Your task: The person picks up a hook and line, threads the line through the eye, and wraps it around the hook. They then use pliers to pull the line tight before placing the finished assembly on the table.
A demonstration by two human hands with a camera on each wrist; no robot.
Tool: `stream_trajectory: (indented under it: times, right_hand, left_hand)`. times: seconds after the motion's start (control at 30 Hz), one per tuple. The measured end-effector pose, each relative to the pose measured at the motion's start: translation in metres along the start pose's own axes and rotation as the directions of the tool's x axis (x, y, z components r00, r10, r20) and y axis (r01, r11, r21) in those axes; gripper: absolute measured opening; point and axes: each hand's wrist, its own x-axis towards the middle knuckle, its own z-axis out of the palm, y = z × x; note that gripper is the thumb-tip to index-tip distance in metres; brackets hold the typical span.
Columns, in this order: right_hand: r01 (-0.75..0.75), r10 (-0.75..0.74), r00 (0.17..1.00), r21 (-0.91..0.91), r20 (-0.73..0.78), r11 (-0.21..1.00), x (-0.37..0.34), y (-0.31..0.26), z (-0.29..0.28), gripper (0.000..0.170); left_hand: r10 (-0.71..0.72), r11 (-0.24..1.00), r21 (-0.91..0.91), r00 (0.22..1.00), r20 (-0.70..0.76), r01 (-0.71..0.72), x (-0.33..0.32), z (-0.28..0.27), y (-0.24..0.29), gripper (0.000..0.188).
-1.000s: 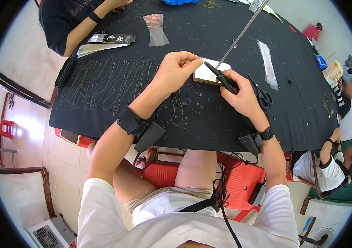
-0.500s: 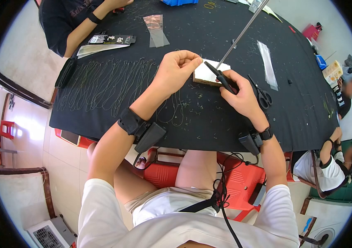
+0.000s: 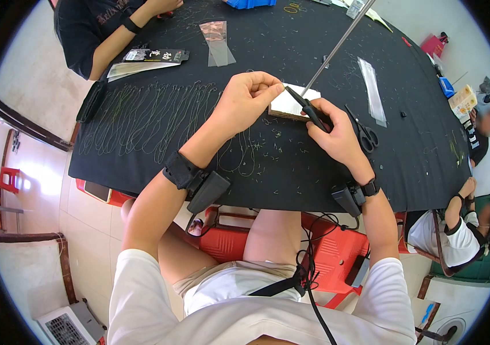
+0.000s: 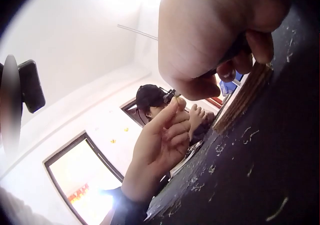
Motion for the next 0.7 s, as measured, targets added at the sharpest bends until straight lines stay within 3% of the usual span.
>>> stream_trajectory:
  times: [0.23,0.33,0.53,0.7]
  right_hand:
    - [0.016,-0.016,1.000,-0.014,-0.004,1.000,0.0003,0.0008,0.0009,0.019]
    - [0.002,-0.002,1.000,-0.026,-0.002,1.000,-0.0001,0.0004,-0.0007,0.020]
    - [-0.007,0.007,1.000,-0.008,0.018,1.000,0.0004,0.0007,0.0007,0.020]
    - [0.004,-0.004,1.000,-0.032,0.004,0.999,0.0000,-0.0008,-0.0008,0.020]
  left_hand:
    - [0.023,0.998,-0.060,0.997,-0.071,-0.027,0.0006,0.0026,-0.0039,0.021]
    - [-0.035,0.999,0.004,0.999,0.003,0.035,0.0003,0.0013,-0.0030,0.021]
    - [0.004,0.996,-0.094,0.997,-0.071,-0.011,0.0011,0.0031,-0.0053,0.021]
    - [-0.016,0.998,-0.053,1.000,-0.006,0.016,0.0002,0.0015,-0.0022,0.021]
